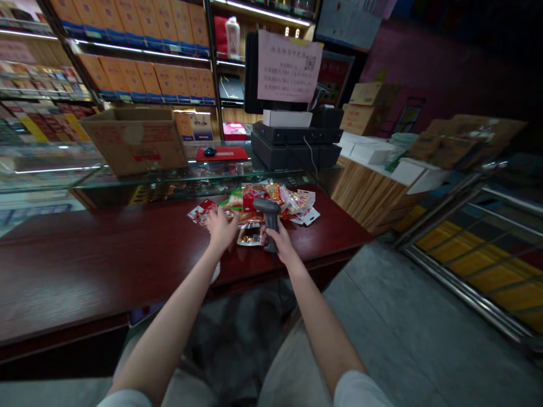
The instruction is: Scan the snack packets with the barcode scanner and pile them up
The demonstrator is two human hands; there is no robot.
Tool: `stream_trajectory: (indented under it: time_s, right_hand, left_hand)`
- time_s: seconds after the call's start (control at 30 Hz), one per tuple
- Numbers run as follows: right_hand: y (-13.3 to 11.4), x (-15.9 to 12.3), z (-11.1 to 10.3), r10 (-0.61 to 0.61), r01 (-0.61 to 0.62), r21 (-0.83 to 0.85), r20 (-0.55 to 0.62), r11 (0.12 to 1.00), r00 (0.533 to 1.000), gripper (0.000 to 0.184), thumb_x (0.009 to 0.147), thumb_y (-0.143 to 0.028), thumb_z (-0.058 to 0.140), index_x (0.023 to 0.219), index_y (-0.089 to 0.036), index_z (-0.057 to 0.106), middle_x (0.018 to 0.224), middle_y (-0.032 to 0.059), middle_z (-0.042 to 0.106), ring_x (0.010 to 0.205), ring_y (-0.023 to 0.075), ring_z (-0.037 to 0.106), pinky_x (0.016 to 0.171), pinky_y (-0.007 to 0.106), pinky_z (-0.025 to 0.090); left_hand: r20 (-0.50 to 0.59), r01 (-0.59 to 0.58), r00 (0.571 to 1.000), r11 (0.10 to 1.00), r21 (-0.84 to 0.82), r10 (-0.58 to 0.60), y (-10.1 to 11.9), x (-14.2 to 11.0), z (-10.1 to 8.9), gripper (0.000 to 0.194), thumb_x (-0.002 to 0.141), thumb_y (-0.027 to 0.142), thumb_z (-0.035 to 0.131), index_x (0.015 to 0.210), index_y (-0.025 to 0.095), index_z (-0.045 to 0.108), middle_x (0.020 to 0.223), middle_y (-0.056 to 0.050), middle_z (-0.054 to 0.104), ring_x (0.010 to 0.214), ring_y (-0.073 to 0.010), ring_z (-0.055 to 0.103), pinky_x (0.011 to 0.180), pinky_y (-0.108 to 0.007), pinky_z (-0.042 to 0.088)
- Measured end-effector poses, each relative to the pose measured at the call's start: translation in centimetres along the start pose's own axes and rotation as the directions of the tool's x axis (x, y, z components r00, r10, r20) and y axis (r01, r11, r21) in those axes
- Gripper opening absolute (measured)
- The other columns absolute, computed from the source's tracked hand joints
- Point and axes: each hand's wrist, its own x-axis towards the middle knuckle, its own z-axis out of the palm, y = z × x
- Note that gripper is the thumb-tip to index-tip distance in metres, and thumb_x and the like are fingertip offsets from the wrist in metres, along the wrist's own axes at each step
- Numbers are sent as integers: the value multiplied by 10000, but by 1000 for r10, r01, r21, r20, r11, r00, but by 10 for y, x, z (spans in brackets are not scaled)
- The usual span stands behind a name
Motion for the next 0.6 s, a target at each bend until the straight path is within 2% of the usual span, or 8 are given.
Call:
stream_trajectory:
  time_s: [0.07, 0.17, 0.27, 0.33, 0.43, 0.5, 0.57, 0.6]
  right_hand:
    - [2, -3, -3, -6, 7, 83, -4, 997, 1000, 260, 742, -290, 636, 953, -244, 492, 771, -54, 614, 445, 83, 539, 433, 231, 459]
    - [3, -4, -5, -11, 9, 134, 8, 991, 1000, 251, 745, -283, 628, 935, -236, 470, 767, -62, 612, 436, 70, 542, 431, 215, 453]
    - [1, -4, -7, 24, -24, 137, 4, 990, 1000, 271, 746, -292, 637, 951, -233, 469, 760, -64, 607, 443, 70, 554, 433, 210, 455]
    - [0, -4, -8, 60, -59, 131, -7, 990, 998, 289, 740, -302, 641, 965, -234, 473, 762, -64, 608, 440, 73, 554, 421, 210, 447]
    - [-1, -5, -9, 89, -88, 103, -13, 991, 996, 298, 734, -310, 647, 967, -236, 476, 770, -62, 609, 432, 71, 549, 414, 210, 434]
    - [-2, -7, -8, 96, -96, 72, -5, 993, 995, 301, 739, -316, 648, 972, -241, 472, 772, -60, 609, 439, 74, 555, 416, 208, 426]
    - [-3, -8, -8, 97, -98, 54, 11, 994, 995, 307, 751, -320, 645, 989, -249, 464, 780, -58, 608, 451, 77, 557, 421, 209, 422]
    - [-3, -9, -8, 97, -98, 51, 19, 994, 995, 312, 755, -320, 644, 999, -253, 461, 788, -56, 610, 456, 78, 556, 424, 212, 422]
  left_hand:
    - [-94, 91, 993, 974, 208, -73, -15, 9, -13, 695, 840, 520, 551, 1374, 84, 468, 1346, -266, 452, 1281, -426, 424, 1016, -559, 370]
    - [27, 110, 992, 930, 351, -127, -34, 18, -17, 931, 807, 659, 520, 1521, 123, 256, 1477, -303, 322, 1315, -469, 395, 996, -577, 374]
    - [200, -12, 976, 905, 425, -81, -49, 19, -9, 855, 787, 656, 554, 1489, 214, 349, 1504, -279, 333, 1335, -479, 383, 1009, -610, 341]
    - [214, -80, 977, 909, 409, -10, -57, 20, -5, 711, 786, 565, 609, 1370, 175, 498, 1421, -293, 444, 1320, -488, 399, 1001, -622, 342]
    - [163, -84, 986, 969, 234, 46, -69, 25, -9, 475, 739, 390, 692, 1125, 123, 618, 1244, -300, 582, 1257, -491, 470, 996, -625, 353]
    - [128, 10, 992, 999, -53, -3, -79, 33, -19, 337, 683, 299, 734, 973, 161, 630, 1161, -241, 642, 1230, -446, 521, 1019, -591, 364]
    - [141, 144, 986, 887, -438, -90, -89, 40, -33, 264, 672, 265, 731, 900, 194, 617, 1115, -166, 677, 1201, -366, 571, 1008, -529, 419]
    - [169, 197, 979, 766, -612, -117, -94, 42, -40, 245, 691, 264, 710, 908, 196, 618, 1101, -140, 688, 1172, -327, 598, 984, -504, 454]
